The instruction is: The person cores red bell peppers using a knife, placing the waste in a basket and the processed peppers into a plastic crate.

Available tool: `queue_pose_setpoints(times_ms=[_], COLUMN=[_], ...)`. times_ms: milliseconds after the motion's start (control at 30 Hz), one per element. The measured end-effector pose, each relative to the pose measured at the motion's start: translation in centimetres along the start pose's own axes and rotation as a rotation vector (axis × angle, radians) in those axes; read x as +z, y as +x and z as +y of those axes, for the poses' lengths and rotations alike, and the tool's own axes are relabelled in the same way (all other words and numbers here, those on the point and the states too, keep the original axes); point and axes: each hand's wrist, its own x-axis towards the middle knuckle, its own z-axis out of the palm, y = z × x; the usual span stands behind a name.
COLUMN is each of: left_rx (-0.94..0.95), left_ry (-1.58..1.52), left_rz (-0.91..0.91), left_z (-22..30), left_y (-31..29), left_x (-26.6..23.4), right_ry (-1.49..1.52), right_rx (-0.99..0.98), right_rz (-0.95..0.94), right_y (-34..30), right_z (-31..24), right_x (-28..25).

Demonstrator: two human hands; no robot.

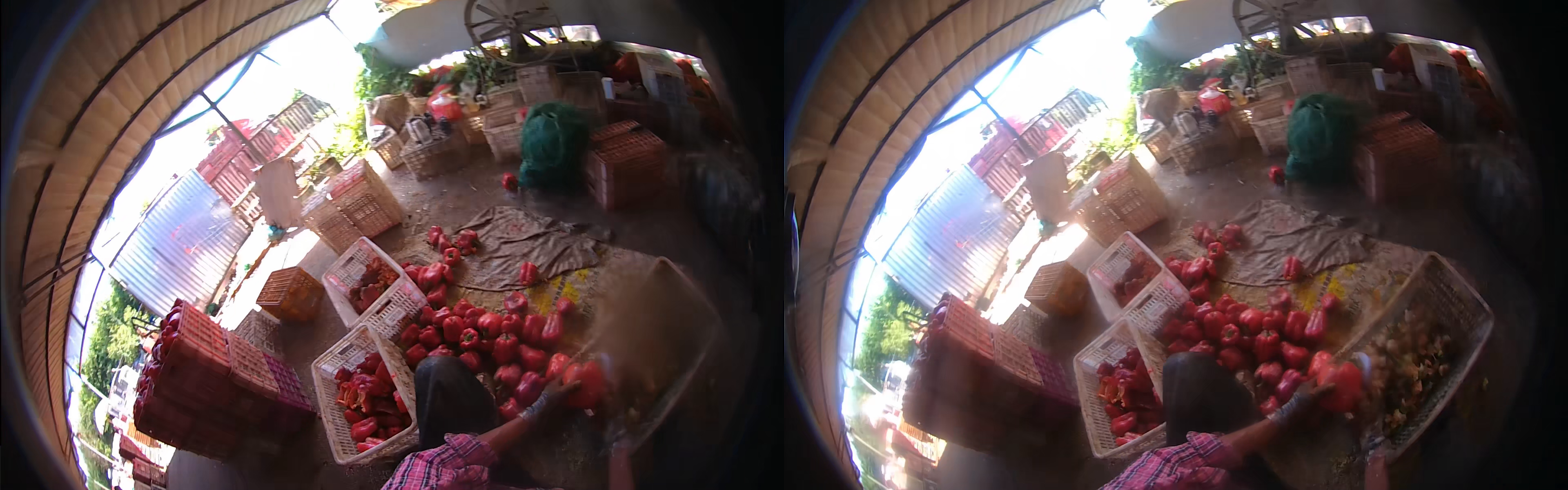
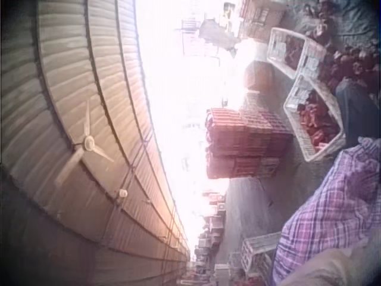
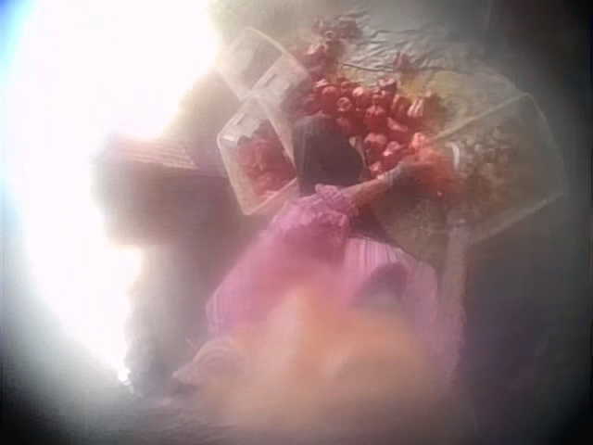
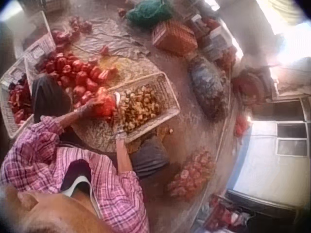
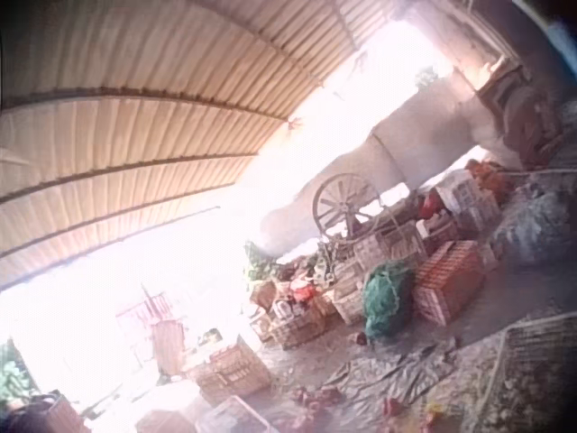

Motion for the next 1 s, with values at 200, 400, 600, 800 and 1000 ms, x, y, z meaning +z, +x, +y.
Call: queue_pose_setpoints(times_ms=[200,400,600,800,1000], left_rx=[-0.190,-0.022,-0.149,-0.244,-0.263], left_ry=[-0.105,-0.116,-0.213,-0.306,-0.366], left_rz=[-0.042,-0.076,-0.162,-0.253,-0.227], left_z=[4.9,2.0,3.5,2.7,1.0], left_y=[-4.0,-4.4,-5.3,-5.5,-5.2], left_x=[0.4,1.9,1.9,0.3,-1.4], right_ry=[0.239,0.304,0.136,0.243,0.388], right_rx=[0.011,0.069,0.070,0.055,0.281], right_rz=[-0.171,-0.132,-0.254,-0.273,-0.273], right_y=[2.3,2.7,3.1,2.7,1.5], right_z=[-0.1,1.7,2.8,3.5,2.1], right_x=[1.6,0.2,0.5,0.4,-0.4])
